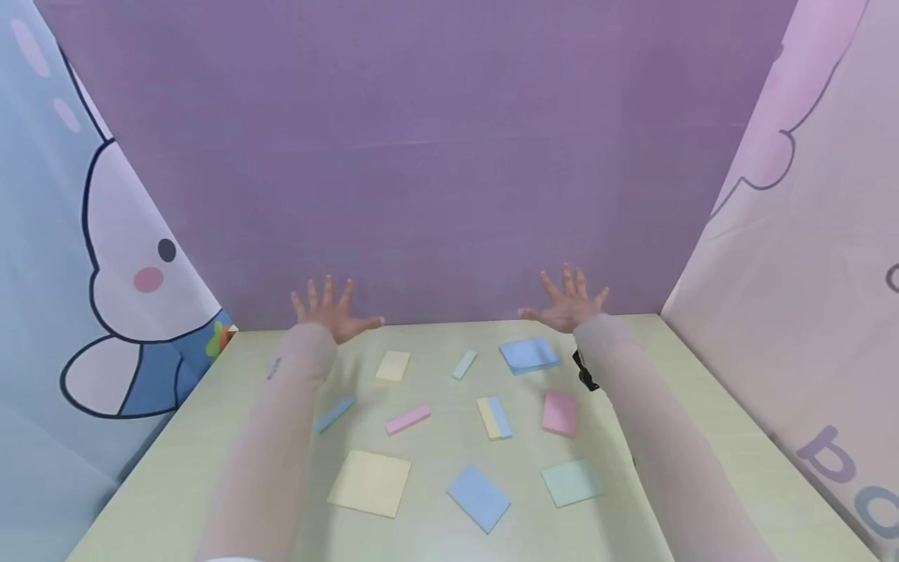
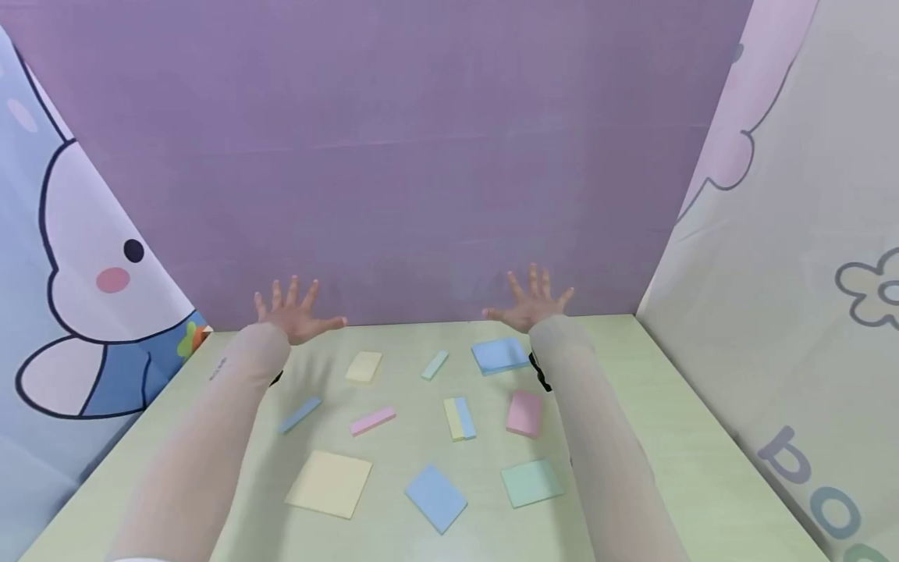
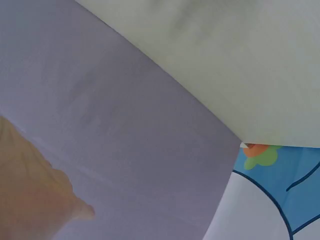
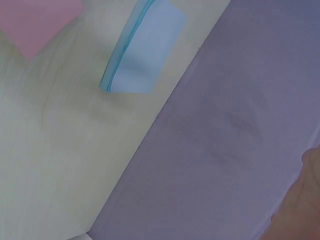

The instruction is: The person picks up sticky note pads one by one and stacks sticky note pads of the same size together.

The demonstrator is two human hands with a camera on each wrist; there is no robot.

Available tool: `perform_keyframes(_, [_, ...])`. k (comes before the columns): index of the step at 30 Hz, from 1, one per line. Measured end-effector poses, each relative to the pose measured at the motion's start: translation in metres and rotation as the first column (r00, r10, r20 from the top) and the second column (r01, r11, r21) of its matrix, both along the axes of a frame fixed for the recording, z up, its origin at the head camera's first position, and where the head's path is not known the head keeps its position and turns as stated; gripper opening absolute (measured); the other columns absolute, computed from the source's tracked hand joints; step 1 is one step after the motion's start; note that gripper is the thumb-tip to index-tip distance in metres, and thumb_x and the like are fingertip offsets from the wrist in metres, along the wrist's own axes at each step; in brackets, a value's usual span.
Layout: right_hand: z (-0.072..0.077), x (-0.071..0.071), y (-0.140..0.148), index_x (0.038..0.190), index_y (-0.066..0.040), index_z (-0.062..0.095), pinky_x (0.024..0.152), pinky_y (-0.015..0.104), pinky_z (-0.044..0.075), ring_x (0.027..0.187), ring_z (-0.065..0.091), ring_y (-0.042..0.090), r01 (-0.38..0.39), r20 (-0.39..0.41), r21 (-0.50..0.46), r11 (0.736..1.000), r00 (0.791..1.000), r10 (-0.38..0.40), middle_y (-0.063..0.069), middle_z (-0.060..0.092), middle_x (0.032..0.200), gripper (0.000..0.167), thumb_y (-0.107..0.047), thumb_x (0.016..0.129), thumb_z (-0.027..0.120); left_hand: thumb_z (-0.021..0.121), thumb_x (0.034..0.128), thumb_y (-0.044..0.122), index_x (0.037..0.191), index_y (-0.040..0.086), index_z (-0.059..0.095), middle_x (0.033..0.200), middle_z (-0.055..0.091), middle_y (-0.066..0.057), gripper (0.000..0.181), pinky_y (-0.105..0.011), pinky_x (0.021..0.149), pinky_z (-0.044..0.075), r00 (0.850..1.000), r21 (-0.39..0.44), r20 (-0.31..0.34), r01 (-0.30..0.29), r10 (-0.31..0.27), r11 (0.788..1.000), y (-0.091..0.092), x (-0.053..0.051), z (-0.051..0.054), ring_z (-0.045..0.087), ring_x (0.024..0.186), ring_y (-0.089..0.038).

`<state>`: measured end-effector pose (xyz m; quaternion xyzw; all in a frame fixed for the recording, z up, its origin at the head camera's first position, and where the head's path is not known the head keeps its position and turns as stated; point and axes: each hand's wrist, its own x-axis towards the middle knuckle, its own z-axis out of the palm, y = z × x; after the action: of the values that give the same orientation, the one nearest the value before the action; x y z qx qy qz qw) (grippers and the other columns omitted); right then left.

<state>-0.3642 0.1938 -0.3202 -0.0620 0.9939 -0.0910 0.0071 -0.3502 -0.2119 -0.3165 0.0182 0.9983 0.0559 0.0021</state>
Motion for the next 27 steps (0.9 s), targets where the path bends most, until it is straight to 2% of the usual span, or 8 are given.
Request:
perform_keyframes(3, [0.0, 0.0, 0.0, 0.147, -0.024, -0.005, 0.097, 0.074, -0.008, 0.137, -0.017, 0.039, -0.024, -0.005, -0.012, 1.0, 1.0, 0.024, 0.017, -0.02, 0.15, 0.095, -0.076, 0.078, 0.034, 0.028, 0.0683, 0.087, 0.147, 0.016, -0.008, 0.15, -0.015, -0.022, 0.112, -0.062, 0.104, -0.016, 0.999, 0.008, 0.02, 0.029, -0.029, 1.0, 0.001, 0.001, 0.006, -0.016, 0.136, -0.043])
perform_keyframes(6, [0.002, 0.002, 0.002, 0.148, -0.022, -0.005, 0.099, 0.072, -0.006, 0.137, -0.017, 0.039, -0.066, 0.0, -0.025, 0.998, 0.998, 0.066, 0.017, -0.02, 0.151, 0.098, -0.077, 0.077, 0.035, 0.033, 0.0727, 0.082, 0.147, 0.013, -0.008, 0.151, -0.01, -0.023, 0.109, -0.06, 0.108, -0.009, 0.997, 0.027, 0.017, 0.081, -0.082, 0.996, 0.006, 0.004, 0.018, -0.009, 0.138, -0.041])
perform_keyframes(10, [0.005, 0.007, 0.005, 0.148, -0.016, 0.001, 0.103, 0.069, 0.003, 0.138, -0.01, 0.04, -0.132, -0.023, -0.007, 0.991, 0.991, 0.132, 0.018, -0.012, 0.152, 0.097, -0.071, 0.08, 0.041, 0.047, 0.0841, 0.061, 0.147, 0.007, 0.001, 0.151, 0.002, -0.025, 0.095, -0.059, 0.11, 0.004, 0.983, 0.038, -0.048, 0.179, -0.177, 0.983, 0.018, 0.012, 0.036, 0.002, 0.137, -0.043])
perform_keyframes(14, [0.008, 0.018, 0.01, 0.147, -0.007, 0.014, 0.104, 0.066, 0.014, 0.138, 0.001, 0.043, -0.207, -0.087, 0.044, 0.977, 0.974, 0.21, 0.022, 0.002, 0.152, 0.086, -0.053, 0.085, 0.052, 0.054, 0.0877, 0.044, 0.146, 0.001, 0.013, 0.149, 0.017, -0.025, 0.083, -0.055, 0.11, 0.014, 0.961, 0.041, -0.118, 0.255, -0.249, 0.966, 0.035, 0.025, 0.044, 0.014, 0.136, -0.042])
perform_keyframes(17, [0.006, 0.031, 0.013, 0.143, 0.0, 0.022, 0.105, 0.063, 0.019, 0.136, 0.012, 0.044, -0.262, -0.135, 0.064, 0.963, 0.954, 0.268, 0.024, 0.015, 0.149, 0.081, -0.043, 0.085, 0.058, 0.056, 0.0873, 0.04, 0.143, -0.001, 0.024, 0.145, 0.029, -0.023, 0.076, -0.052, 0.109, 0.021, 0.947, 0.075, -0.167, 0.288, -0.273, 0.955, 0.049, 0.038, 0.042, 0.024, 0.134, -0.04])
perform_keyframes(21, [-0.003, 0.048, 0.015, 0.138, 0.004, 0.033, 0.105, 0.056, 0.027, 0.132, 0.026, 0.042, -0.33, -0.166, 0.04, 0.943, 0.929, 0.332, 0.025, 0.031, 0.143, 0.073, -0.036, 0.085, 0.062, 0.06, 0.0854, 0.034, 0.134, -0.002, 0.042, 0.135, 0.045, -0.021, 0.063, -0.051, 0.103, 0.032, 0.925, 0.174, -0.236, 0.343, -0.299, 0.923, 0.065, 0.06, 0.033, 0.039, 0.126, -0.038])
perform_keyframes(24, [-0.014, 0.059, 0.015, 0.135, 0.002, 0.038, 0.102, 0.053, 0.033, 0.128, 0.034, 0.04, -0.37, -0.174, 0.021, 0.929, 0.914, 0.367, 0.023, 0.038, 0.139, 0.068, -0.034, 0.084, 0.063, 0.062, 0.0843, 0.03, 0.126, 0.0, 0.051, 0.128, 0.053, -0.018, 0.053, -0.049, 0.099, 0.038, 0.907, 0.238, -0.271, 0.387, -0.322, 0.891, 0.075, 0.074, 0.021, 0.046, 0.12, -0.035])
perform_keyframes(27, [-0.027, 0.069, 0.014, 0.134, -0.001, 0.042, 0.099, 0.051, 0.038, 0.125, 0.039, 0.037, -0.393, -0.17, -0.001, 0.919, 0.906, 0.387, 0.02, 0.043, 0.135, 0.063, -0.032, 0.084, 0.064, 0.062, 0.0842, 0.03, 0.122, 0.004, 0.056, 0.125, 0.056, -0.013, 0.046, -0.047, 0.097, 0.041, 0.905, 0.275, -0.267, 0.4, -0.331, 0.874, 0.083, 0.086, 0.005, 0.05, 0.117, -0.032])
